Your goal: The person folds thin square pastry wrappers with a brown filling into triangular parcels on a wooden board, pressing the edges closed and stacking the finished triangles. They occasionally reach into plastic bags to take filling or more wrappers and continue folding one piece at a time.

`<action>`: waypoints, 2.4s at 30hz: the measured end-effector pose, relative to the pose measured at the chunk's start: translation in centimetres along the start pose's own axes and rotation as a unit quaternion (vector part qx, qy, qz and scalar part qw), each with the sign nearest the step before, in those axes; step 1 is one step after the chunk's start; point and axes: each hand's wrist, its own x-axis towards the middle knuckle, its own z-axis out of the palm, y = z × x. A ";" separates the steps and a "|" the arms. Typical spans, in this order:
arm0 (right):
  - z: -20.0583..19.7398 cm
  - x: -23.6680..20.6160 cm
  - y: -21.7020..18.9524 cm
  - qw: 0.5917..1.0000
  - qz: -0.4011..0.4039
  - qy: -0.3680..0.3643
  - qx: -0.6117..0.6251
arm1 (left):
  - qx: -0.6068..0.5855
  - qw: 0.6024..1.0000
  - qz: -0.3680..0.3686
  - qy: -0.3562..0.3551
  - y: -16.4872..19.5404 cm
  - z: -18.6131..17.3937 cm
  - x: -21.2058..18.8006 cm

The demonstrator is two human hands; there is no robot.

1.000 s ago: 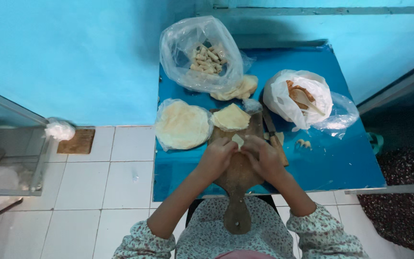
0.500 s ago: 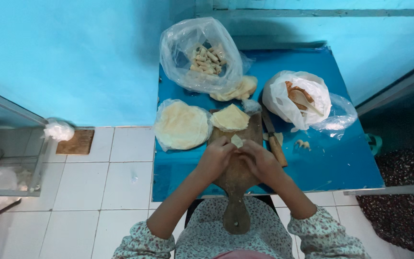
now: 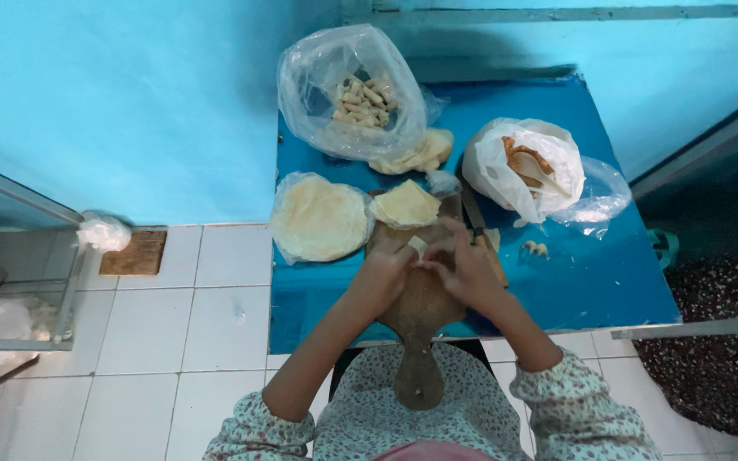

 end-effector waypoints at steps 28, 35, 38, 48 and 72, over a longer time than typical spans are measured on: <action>-0.6 -0.3 2.0 0.987 -0.052 -0.050 -0.146 | 0.142 0.986 0.089 0.004 -0.1 -0.8 1.3; -1.5 1.7 0.3 0.997 0.010 -0.055 -0.057 | 0.157 0.985 0.065 0.015 0.4 -1.1 1.7; -1.6 2.4 -0.4 0.998 0.033 -0.058 -0.013 | 0.157 0.987 0.036 0.007 0.4 -1.1 2.1; -0.8 1.4 -0.1 0.978 -0.050 -0.013 -0.202 | 0.210 0.977 -0.017 -0.032 -0.3 -0.4 3.1; -1.2 2.5 -0.7 0.995 0.042 -0.044 -0.076 | 0.224 0.974 0.020 0.031 -0.1 -0.3 2.7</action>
